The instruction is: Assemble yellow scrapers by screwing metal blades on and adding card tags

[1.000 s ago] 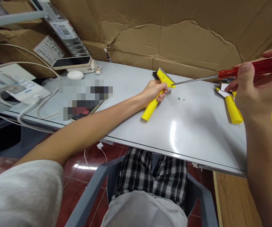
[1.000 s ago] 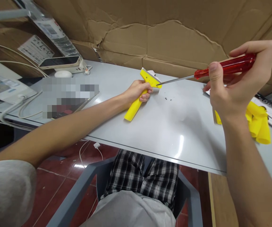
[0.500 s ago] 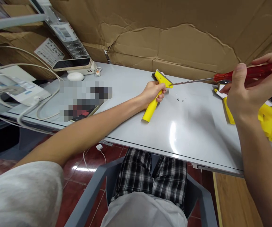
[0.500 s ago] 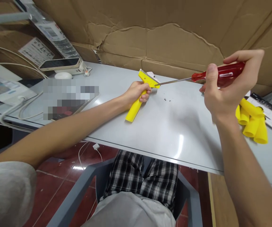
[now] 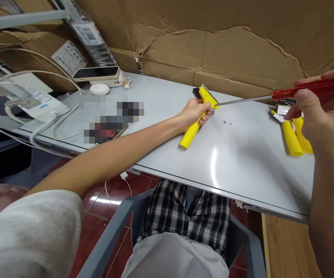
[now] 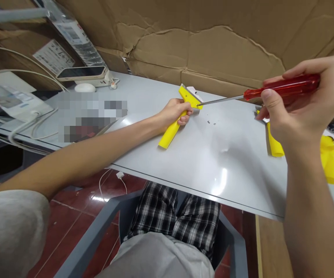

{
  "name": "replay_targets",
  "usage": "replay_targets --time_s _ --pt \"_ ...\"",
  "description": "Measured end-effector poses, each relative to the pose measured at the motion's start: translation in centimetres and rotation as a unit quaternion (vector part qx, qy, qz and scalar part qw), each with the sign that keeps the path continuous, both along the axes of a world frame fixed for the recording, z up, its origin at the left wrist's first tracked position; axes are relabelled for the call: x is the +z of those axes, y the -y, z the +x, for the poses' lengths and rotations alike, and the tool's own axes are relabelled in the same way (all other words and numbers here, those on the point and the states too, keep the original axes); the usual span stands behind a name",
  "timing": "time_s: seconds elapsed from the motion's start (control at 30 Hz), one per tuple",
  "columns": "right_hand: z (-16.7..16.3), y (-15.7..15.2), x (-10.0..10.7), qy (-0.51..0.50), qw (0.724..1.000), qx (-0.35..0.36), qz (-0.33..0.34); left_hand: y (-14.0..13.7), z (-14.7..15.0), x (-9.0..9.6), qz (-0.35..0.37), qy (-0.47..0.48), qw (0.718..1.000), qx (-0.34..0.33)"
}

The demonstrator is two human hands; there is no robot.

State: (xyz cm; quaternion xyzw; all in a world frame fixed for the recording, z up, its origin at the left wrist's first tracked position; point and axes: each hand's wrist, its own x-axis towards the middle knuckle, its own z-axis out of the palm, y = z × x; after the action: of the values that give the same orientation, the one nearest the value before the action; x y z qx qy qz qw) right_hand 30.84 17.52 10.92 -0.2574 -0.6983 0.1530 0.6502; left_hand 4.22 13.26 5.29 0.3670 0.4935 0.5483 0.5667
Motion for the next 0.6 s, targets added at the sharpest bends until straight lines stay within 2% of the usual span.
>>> replay_targets --time_s 0.1,0.2,0.27,0.33,0.4,0.47,0.5,0.6 --pt "0.2 0.0 0.1 0.055 0.995 0.041 0.074 -0.2 -0.2 -0.2 0.001 -0.008 1.000 -0.004" --pt "0.2 -0.8 0.2 0.034 0.996 0.041 0.077 -0.2 -0.4 -0.2 0.008 -0.003 1.000 -0.014" --pt "0.5 -2.7 -0.2 -0.032 0.996 0.046 0.068 -0.1 -0.5 0.0 0.020 0.002 0.999 -0.030" --pt "1.2 -5.7 -1.2 -0.145 0.987 0.053 0.038 0.2 -0.5 0.3 0.034 0.004 0.998 -0.053" --pt "2.1 -9.1 -2.9 -0.223 0.973 0.039 -0.048 0.6 -0.4 0.5 0.048 0.003 0.996 -0.077" --pt "2.9 -11.5 -4.9 -0.199 0.970 0.031 -0.138 0.8 -0.4 0.6 0.056 -0.003 0.993 -0.100" --pt "3.2 -12.1 -5.7 -0.177 0.970 0.031 -0.164 0.8 -0.4 0.5 0.060 -0.004 0.992 -0.110" --pt "3.3 -11.1 -7.3 -0.104 0.968 0.028 -0.225 0.8 -0.4 0.3 0.076 0.006 0.989 -0.130"
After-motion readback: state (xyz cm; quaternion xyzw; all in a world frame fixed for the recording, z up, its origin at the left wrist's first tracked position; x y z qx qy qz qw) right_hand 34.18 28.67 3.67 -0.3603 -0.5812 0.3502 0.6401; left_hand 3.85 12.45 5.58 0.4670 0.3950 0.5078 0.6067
